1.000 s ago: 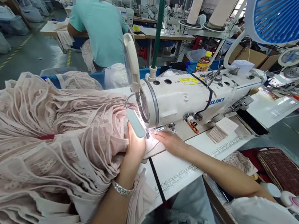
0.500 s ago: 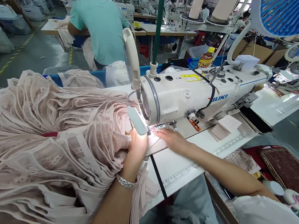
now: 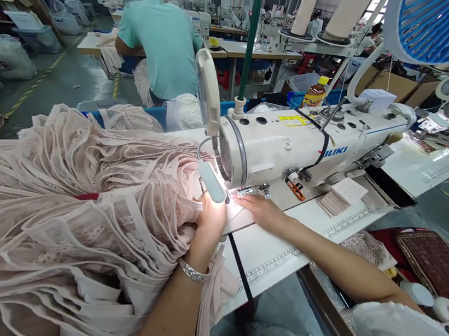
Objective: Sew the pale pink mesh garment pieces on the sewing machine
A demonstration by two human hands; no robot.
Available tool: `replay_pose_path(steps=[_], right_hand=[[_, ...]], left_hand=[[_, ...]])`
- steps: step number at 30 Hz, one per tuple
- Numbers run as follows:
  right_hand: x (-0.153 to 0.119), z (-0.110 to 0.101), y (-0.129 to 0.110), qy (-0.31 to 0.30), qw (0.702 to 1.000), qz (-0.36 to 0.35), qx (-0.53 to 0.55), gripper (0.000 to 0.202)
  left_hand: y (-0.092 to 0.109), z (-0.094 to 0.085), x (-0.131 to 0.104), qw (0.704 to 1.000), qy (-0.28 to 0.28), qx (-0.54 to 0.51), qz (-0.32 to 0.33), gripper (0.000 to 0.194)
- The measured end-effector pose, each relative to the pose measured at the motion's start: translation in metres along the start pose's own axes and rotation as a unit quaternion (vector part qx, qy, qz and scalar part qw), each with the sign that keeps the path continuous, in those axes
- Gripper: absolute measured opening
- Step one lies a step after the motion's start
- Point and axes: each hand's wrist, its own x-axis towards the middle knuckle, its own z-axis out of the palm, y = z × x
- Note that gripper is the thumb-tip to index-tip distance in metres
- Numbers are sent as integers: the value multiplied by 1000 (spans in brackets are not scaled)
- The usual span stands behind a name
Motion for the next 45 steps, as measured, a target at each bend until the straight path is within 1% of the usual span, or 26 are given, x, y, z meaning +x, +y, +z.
replay_pose_path(steps=[2,7,11,16,24,27,31,33,34,35,37,39,40,42,43,44,45], right_hand=[[0,-1,-1,-2,1000,3,-3,67],[1,-1,-3,21,1000,-6,4,63],[4,-5,-7,6,1000,15,2,61],[8,-11,-12,-24,999,30,-13,65],[9,-11,-12,-10,999,18,-27,68],[8,-12,-11,-16,999,18,-30,69],[8,-11,-10,-24,999,25,-23,68],[7,-10,-10,-27,999,31,-21,67],[7,-10,-10,-27,999,33,-20,67],[7,-10,-10,-25,999,34,-19,67],[8,-9,-10,-20,999,33,-17,67],[8,-9,-11,-17,999,30,-13,68],[8,-9,-11,-15,999,30,-11,68],[8,-9,-11,-13,999,33,-6,68],[8,-9,-11,-14,999,37,-3,67],[7,-9,-11,-17,999,41,0,66],[7,-9,-11,-20,999,43,3,65]], left_hand=[[-3,1,0,1000,-5,-14,2,13],[-6,2,-1,999,-7,-34,4,13],[-6,2,0,999,-8,-37,21,16],[-3,1,1,999,-19,-33,28,18],[2,-2,1,1000,-12,3,5,15],[3,-3,0,1000,-7,24,14,17],[10,-8,-10,996,27,68,43,24],[13,-12,-19,988,21,130,83,28],[13,-14,-24,979,2,170,113,27],[12,-16,-28,965,-27,215,149,27],[8,-20,-34,923,-82,307,216,30],[4,-21,-37,885,-106,377,252,35],[2,-22,-36,871,-107,402,261,39],[1,-22,-35,862,-106,418,268,42],[1,-22,-34,862,-107,414,272,39],[2,-22,-33,866,-104,406,271,34],[3,-23,-32,877,-92,392,262,29]])
